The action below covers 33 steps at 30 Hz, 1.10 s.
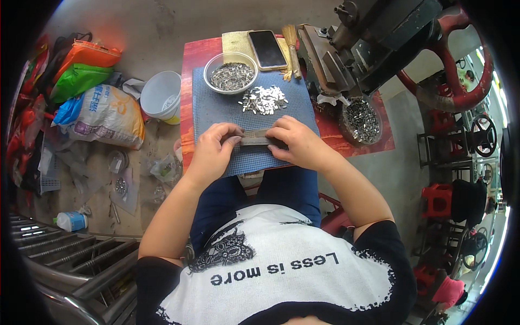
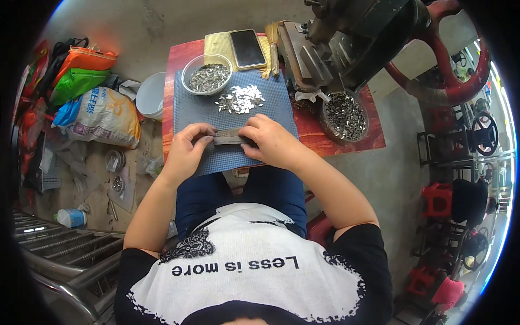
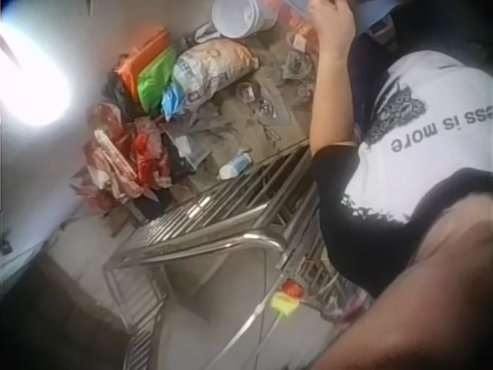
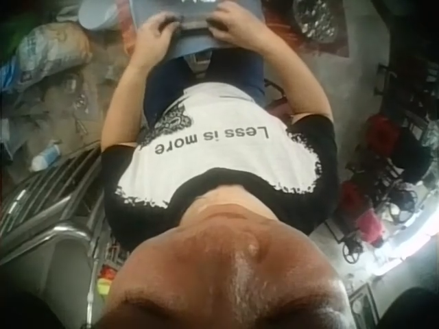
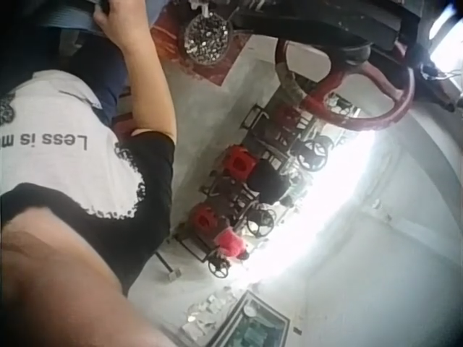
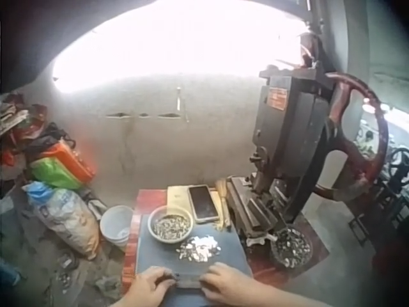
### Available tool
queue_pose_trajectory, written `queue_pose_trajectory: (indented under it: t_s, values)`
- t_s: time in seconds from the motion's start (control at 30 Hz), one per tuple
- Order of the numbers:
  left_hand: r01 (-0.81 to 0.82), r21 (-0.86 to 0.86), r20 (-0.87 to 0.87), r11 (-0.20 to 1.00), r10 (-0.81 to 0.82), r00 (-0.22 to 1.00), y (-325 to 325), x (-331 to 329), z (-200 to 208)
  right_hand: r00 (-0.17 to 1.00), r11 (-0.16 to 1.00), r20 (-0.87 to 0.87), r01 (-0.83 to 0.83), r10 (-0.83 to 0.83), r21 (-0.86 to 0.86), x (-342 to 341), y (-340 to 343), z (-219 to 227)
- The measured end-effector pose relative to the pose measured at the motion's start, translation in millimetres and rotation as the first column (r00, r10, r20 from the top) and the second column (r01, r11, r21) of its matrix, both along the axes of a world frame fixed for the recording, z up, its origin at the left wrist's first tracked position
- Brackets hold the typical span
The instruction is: Assembling small metal components by placing them into a slotted base and then using a manual press machine.
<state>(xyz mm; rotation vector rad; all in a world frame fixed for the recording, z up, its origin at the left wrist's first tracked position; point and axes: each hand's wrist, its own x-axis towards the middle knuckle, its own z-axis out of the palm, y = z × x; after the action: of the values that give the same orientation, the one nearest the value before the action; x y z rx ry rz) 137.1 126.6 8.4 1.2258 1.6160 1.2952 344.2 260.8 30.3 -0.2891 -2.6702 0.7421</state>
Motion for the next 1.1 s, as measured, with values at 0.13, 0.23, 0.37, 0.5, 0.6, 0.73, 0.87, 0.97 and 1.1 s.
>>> queue_pose_trajectory:
  t_s: [0.13, 0.23, 0.37, 0.5, 0.6, 0.73, 0.87, 0.97, 1.1]
  values:
    - [0.092, 0.116, -0.391, 0.989, -0.04, 0.92, -1, 1, 1, 1.0, 1.0, 0.005, 0.011, -0.011, -0.007, 0, -2, -1]
    - [0.098, 0.094, -0.439, 0.991, -0.047, 0.897, -2, 1, 2, 1.0, 1.0, 0.009, 0.014, -0.014, -0.011, 0, -2, -2]
    - [0.104, 0.137, -0.515, 0.985, -0.019, 0.857, -1, 4, 6, 1.0, 1.0, -0.003, 0.017, -0.017, -0.003, 0, -1, -2]
    - [0.127, 0.254, -0.623, 0.959, 0.062, 0.78, 3, 8, 15, 1.0, 1.0, -0.005, 0.022, -0.022, -0.011, 0, 3, -3]
    - [0.214, 0.248, -0.655, 0.945, 0.001, 0.756, 3, 6, 21, 1.0, 1.0, -0.005, 0.031, -0.031, 0.005, 2, 5, -2]
    - [0.187, 0.239, -0.601, 0.953, -0.006, 0.799, 0, 4, 26, 0.999, 0.999, -0.05, 0.024, -0.022, 0.045, 9, 7, -1]
    - [0.134, 0.315, -0.532, 0.94, 0.058, 0.845, 28, 5, 52, 0.935, 0.939, -0.109, 0.326, -0.337, -0.109, 31, 24, 39]
    - [0.169, 0.33, -0.541, 0.929, 0.04, 0.84, 64, 19, 66, 0.737, 0.778, -0.291, 0.627, -0.61, -0.045, 38, 50, 73]
    - [0.21, 0.327, -0.519, 0.921, -0.011, 0.855, 138, 65, 65, 0.576, 0.58, -0.24, 0.812, -0.781, 0.062, 46, 81, 85]
